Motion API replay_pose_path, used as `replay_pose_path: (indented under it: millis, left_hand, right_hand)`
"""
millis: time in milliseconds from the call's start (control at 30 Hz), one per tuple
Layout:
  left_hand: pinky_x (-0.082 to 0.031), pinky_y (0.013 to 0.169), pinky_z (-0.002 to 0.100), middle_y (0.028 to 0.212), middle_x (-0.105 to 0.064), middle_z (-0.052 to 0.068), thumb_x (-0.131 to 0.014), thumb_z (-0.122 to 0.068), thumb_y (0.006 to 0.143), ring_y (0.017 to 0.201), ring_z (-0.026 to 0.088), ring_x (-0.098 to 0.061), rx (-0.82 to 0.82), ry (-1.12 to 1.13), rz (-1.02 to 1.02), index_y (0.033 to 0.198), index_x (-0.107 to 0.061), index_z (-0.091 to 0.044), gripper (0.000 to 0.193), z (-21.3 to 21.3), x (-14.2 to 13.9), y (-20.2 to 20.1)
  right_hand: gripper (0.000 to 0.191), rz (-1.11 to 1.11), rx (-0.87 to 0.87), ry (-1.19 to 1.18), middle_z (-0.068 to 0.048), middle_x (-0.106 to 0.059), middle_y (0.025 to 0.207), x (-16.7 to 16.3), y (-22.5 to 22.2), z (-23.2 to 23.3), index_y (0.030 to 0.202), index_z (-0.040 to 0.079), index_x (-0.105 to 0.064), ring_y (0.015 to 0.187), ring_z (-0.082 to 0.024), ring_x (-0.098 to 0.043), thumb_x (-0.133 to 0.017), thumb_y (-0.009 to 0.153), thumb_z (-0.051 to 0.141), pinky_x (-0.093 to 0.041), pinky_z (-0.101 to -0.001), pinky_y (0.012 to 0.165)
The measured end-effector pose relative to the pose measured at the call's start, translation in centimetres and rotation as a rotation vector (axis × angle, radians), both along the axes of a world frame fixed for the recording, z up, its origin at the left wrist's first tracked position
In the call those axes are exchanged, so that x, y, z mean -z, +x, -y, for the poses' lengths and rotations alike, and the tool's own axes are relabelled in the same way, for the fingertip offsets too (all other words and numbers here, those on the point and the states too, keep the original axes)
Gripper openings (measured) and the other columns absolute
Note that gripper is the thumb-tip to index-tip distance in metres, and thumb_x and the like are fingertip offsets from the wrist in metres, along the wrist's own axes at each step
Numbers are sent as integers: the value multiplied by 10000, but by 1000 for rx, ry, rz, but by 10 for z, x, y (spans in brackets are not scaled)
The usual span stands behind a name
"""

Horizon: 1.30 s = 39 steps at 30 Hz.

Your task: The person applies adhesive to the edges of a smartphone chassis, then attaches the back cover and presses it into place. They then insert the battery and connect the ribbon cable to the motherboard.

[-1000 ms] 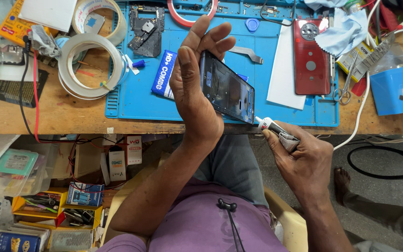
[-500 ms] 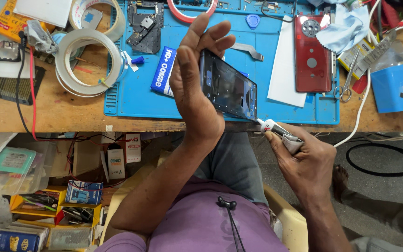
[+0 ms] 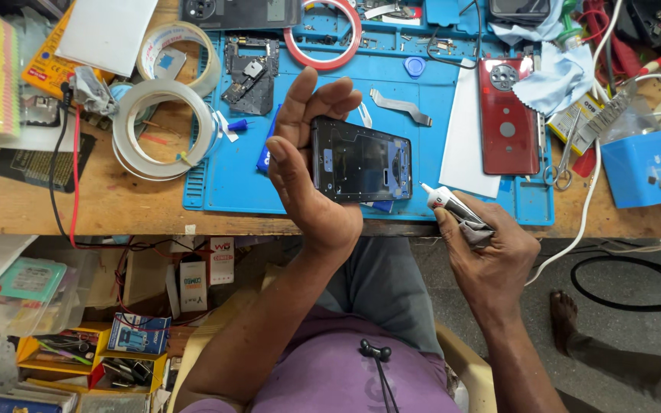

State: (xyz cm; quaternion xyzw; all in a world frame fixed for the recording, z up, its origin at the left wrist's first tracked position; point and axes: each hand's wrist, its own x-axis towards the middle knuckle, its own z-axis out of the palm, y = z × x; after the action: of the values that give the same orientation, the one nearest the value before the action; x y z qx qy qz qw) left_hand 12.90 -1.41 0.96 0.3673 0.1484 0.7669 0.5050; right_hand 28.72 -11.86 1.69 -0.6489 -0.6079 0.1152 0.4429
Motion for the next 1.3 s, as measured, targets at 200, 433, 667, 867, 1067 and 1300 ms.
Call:
replay_pose_path:
  millis: [200,433,667,867,1067,1300]
  left_hand:
    - [-483,1099,358,1296,-629,154,-379,-520,1222,1196,215,-618,10,-16,0,1510,-482,29,629,2,-1,0]
    - [-497,1083,353,1297,-632,143,-375,-495,1234,1197,208,-617,2,-20,-30,1507,-491,12,588,3,-3,1]
    - [-502,1083,349,1292,-635,138,-361,-482,1243,1194,198,-617,-4,-1,-47,1499,-500,4,567,3,-3,2]
    - [-502,1075,343,1293,-635,143,-359,-477,1244,1182,196,-622,-13,-4,-64,1500,-499,11,569,4,-5,3]
    - [-499,1069,329,1292,-639,139,-347,-499,1251,1163,184,-625,-35,-1,-131,1516,-488,3,585,7,-9,3]
    - [-510,1060,320,1280,-648,135,-358,-513,1246,1154,174,-631,-31,27,-144,1500,-470,-8,576,9,-8,4]
  right_hand:
    - [260,120,18,-31,-124,-766,1047,-1,-1,-1,1189,44,-746,914,-166,-754,-802,942,103,-616,-280,738]
    - [259,173,23,-32,-113,-768,1028,1,0,-2,1176,54,-757,908,-172,-749,-815,935,130,-606,-298,732]
    - [245,191,24,-43,-114,-767,1018,3,1,-2,1160,51,-759,903,-173,-748,-809,940,145,-605,-298,715]
    - [236,214,19,-34,-100,-767,995,-1,-1,-1,1161,65,-766,884,-166,-738,-815,944,146,-588,-302,712]
    - [232,257,46,-83,-91,-761,940,-5,-2,1,1142,76,-781,821,-163,-717,-822,928,155,-561,-312,670]
    - [217,332,65,-126,-103,-737,879,-11,-6,6,1108,57,-786,767,-195,-694,-826,921,158,-539,-356,656]
